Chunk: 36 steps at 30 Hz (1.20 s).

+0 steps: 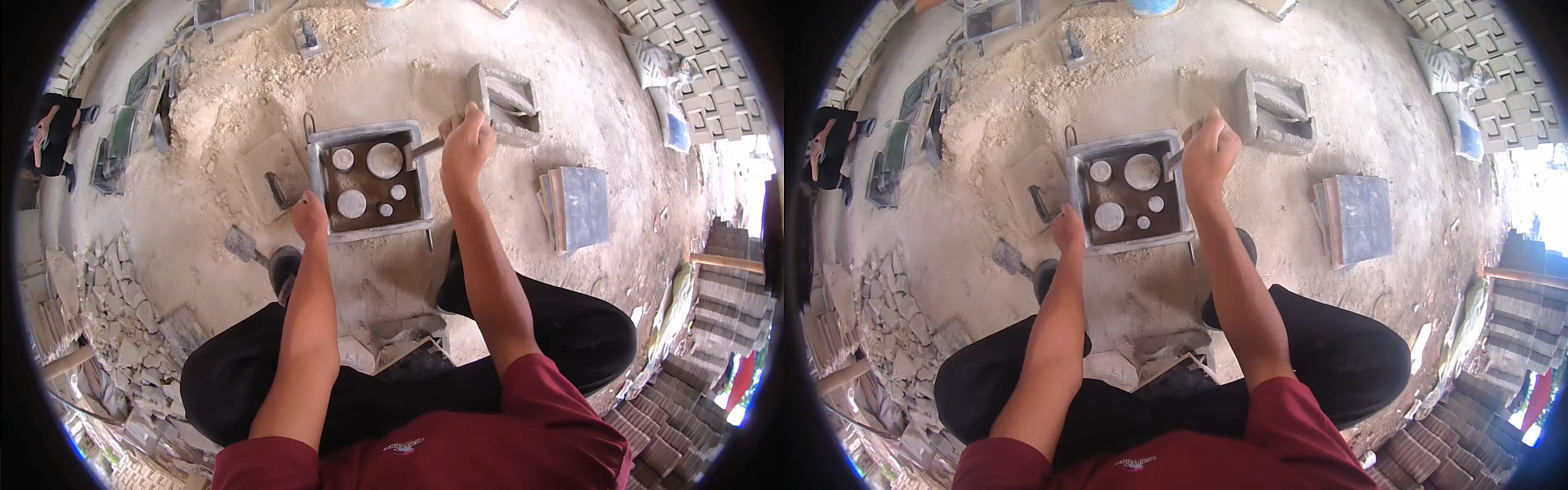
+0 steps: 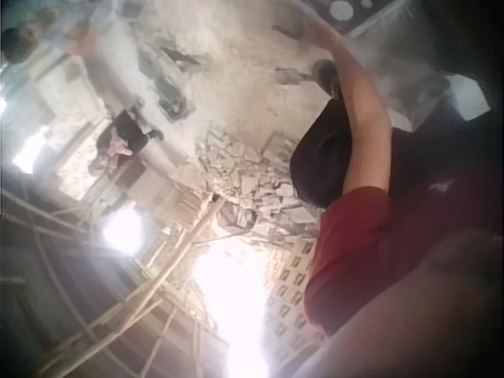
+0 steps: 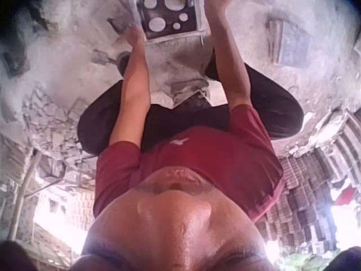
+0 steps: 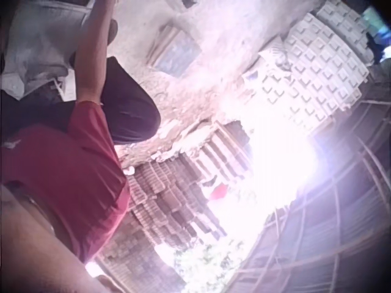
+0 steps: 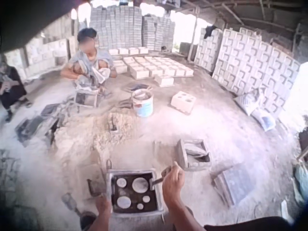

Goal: The person uses a wooden handle tool to firmly pack fine material into a square metal mold on the floor. They repeatedly strike the surface to compress the mixture and then use the tool to smooth and level the top around several circular openings.

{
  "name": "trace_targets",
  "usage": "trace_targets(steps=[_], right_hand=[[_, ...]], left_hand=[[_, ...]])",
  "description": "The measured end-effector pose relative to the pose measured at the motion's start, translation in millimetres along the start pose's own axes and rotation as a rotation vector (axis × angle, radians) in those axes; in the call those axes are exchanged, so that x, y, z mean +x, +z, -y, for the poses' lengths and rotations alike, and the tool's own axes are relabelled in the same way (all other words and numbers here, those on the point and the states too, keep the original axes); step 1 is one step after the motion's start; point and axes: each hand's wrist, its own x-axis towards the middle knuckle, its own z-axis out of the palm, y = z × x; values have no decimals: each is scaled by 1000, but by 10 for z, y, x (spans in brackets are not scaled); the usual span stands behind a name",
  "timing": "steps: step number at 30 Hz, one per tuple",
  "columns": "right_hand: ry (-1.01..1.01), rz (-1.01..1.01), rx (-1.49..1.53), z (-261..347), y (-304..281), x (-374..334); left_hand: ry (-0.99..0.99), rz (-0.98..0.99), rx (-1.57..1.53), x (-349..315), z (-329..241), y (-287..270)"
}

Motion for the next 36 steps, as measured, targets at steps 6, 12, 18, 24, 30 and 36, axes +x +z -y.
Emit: trace_targets(steps=[6,12,18,24,30,36], right_hand=[[110,39,-53,112,13,-41],[212,132,-196,58,-67,-250],[147,220,-372,-32,-127,-427],[144,133,-222,189,-280,-517],[170,78,-178,135,-271,-586],[-108,197,-207,-91,-363,-703]], left_hand=[[-35,7,-28,-4,-19,9],[-18,28,11,-17,-36,8],[-16,-2,9,-21,0,60],[4,-23,18,-11,9,102],[-67,-22,-4,32,18,32],[-7,15,-1,47,16,54]])
